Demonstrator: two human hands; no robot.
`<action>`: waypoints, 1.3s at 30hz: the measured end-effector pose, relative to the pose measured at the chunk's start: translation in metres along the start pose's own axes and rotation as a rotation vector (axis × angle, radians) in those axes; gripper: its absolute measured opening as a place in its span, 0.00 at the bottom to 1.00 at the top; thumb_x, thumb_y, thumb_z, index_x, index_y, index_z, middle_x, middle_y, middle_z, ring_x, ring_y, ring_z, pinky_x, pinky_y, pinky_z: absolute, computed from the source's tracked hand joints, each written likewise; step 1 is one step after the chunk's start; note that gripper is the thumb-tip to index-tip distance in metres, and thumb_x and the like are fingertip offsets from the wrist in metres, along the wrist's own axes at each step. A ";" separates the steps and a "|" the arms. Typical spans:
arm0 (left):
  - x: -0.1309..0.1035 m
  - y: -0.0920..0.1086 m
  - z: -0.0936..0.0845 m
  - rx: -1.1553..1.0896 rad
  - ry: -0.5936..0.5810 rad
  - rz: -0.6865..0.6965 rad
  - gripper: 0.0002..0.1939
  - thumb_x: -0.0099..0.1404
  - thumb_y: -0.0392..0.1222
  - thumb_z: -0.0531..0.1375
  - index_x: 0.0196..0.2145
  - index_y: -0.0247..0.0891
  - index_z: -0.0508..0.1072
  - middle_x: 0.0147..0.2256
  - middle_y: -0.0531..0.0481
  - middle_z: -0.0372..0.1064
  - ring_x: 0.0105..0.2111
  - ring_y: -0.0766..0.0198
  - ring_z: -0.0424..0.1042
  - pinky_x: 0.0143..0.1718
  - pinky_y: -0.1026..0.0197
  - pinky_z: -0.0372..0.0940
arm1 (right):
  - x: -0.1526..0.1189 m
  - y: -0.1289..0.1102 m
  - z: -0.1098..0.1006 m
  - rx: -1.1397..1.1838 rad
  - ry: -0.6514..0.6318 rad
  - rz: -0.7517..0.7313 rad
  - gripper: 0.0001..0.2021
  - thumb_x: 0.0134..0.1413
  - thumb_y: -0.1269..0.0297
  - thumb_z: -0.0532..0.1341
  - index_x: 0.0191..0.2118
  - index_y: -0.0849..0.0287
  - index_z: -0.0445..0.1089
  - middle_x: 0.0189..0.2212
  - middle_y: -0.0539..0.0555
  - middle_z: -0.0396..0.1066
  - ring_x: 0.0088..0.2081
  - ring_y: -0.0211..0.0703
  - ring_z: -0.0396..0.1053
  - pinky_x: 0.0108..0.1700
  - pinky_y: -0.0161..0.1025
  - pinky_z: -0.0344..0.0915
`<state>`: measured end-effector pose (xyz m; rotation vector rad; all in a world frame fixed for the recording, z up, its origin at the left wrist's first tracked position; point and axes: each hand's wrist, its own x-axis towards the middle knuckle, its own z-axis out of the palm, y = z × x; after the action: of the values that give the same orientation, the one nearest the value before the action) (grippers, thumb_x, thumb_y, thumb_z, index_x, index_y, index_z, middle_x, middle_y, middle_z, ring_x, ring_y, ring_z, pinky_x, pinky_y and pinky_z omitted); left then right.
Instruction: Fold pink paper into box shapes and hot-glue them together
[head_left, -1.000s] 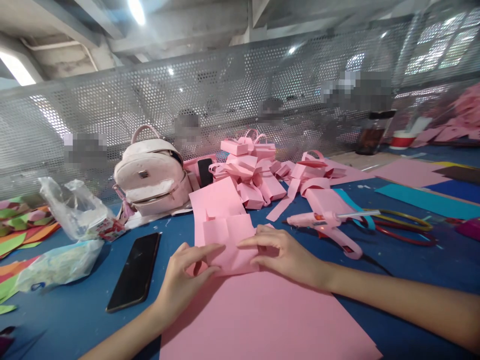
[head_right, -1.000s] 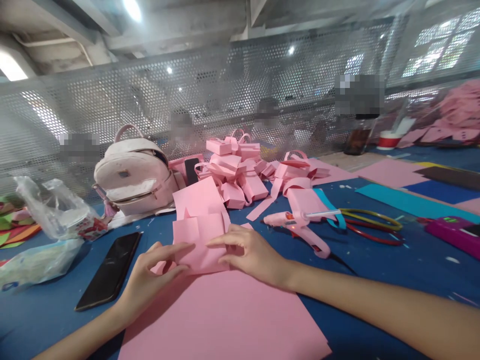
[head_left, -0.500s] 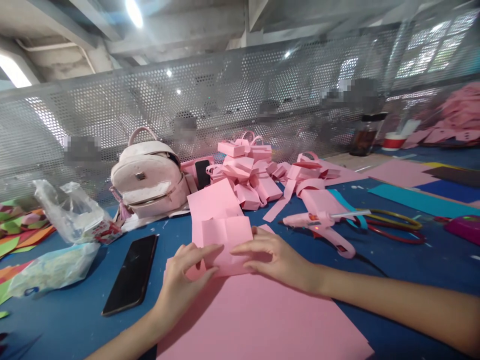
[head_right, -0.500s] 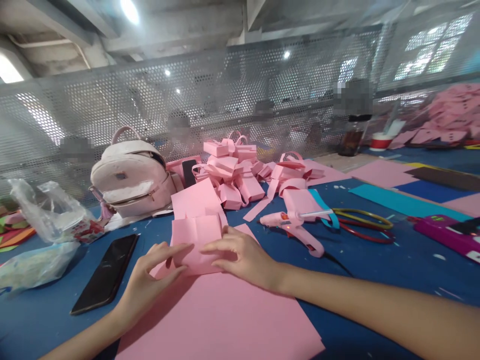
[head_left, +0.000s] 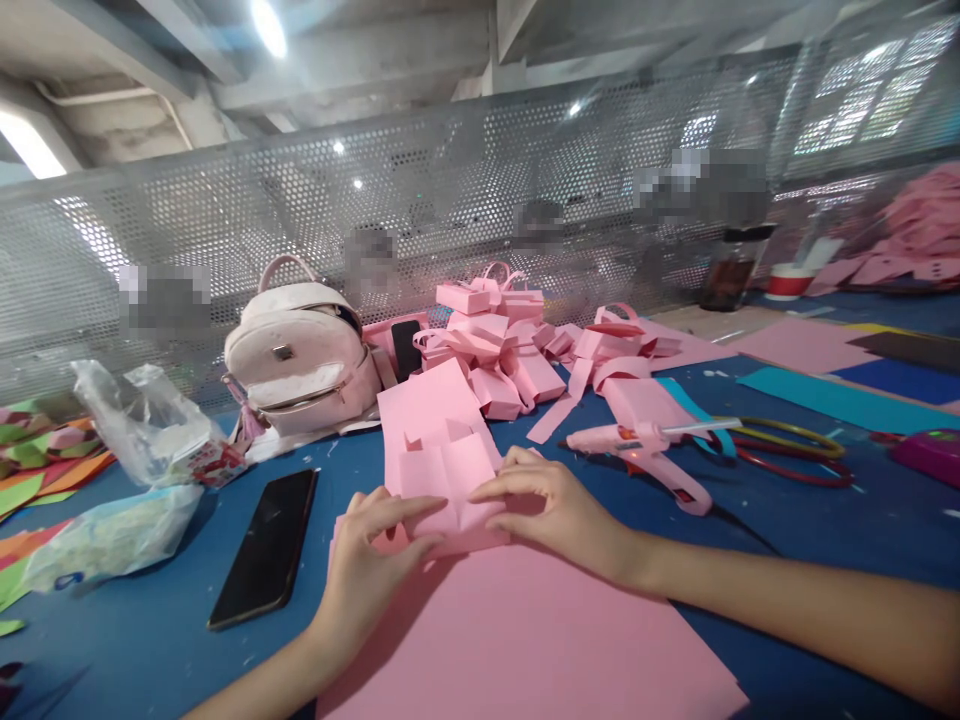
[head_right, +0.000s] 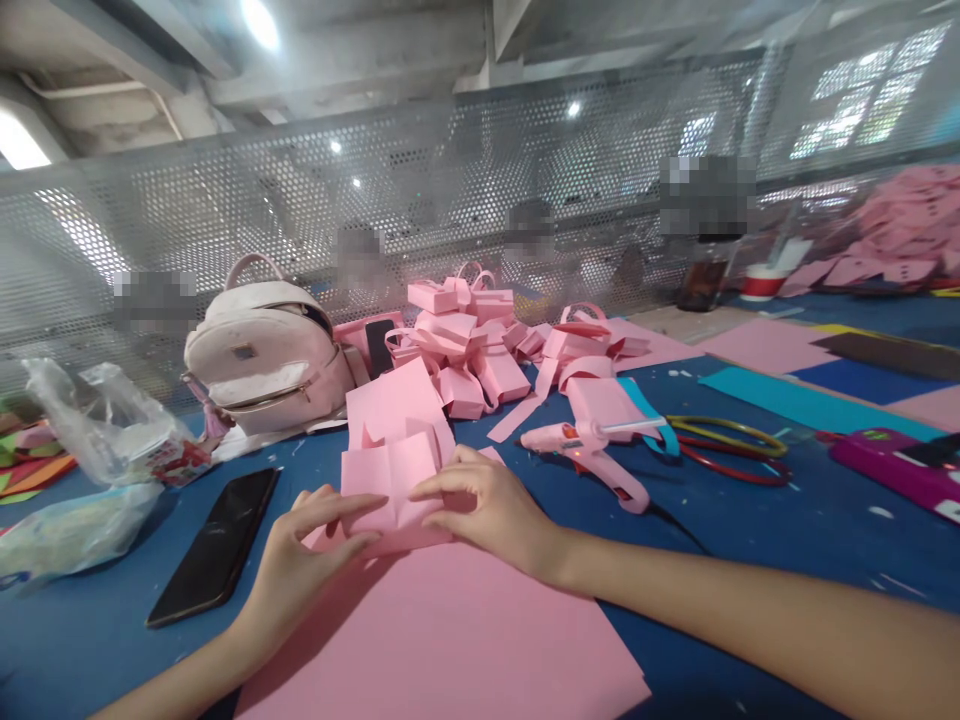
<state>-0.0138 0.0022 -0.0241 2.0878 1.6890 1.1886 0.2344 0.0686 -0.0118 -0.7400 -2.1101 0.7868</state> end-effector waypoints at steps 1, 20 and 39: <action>0.001 -0.001 0.000 0.000 -0.006 0.006 0.09 0.62 0.45 0.71 0.41 0.52 0.85 0.30 0.52 0.80 0.31 0.56 0.70 0.37 0.55 0.60 | 0.000 0.001 0.000 -0.002 0.001 -0.011 0.12 0.58 0.54 0.70 0.43 0.53 0.83 0.29 0.53 0.72 0.37 0.46 0.69 0.42 0.42 0.68; 0.006 -0.012 -0.011 0.205 0.008 0.370 0.06 0.68 0.50 0.66 0.40 0.53 0.84 0.37 0.50 0.73 0.36 0.57 0.68 0.39 0.54 0.53 | 0.000 0.000 -0.008 -0.351 -0.073 -0.198 0.08 0.60 0.62 0.70 0.45 0.50 0.81 0.44 0.55 0.71 0.46 0.50 0.64 0.49 0.46 0.61; 0.007 0.005 -0.003 0.144 0.036 0.478 0.06 0.70 0.49 0.65 0.36 0.48 0.81 0.31 0.56 0.79 0.33 0.60 0.73 0.52 0.49 0.51 | 0.010 -0.007 -0.015 -0.365 -0.168 -0.188 0.11 0.56 0.63 0.73 0.45 0.57 0.77 0.42 0.51 0.79 0.45 0.48 0.67 0.48 0.44 0.58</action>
<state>-0.0124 0.0058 -0.0158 2.6754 1.3610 1.2595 0.2388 0.0753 0.0058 -0.6662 -2.4703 0.3757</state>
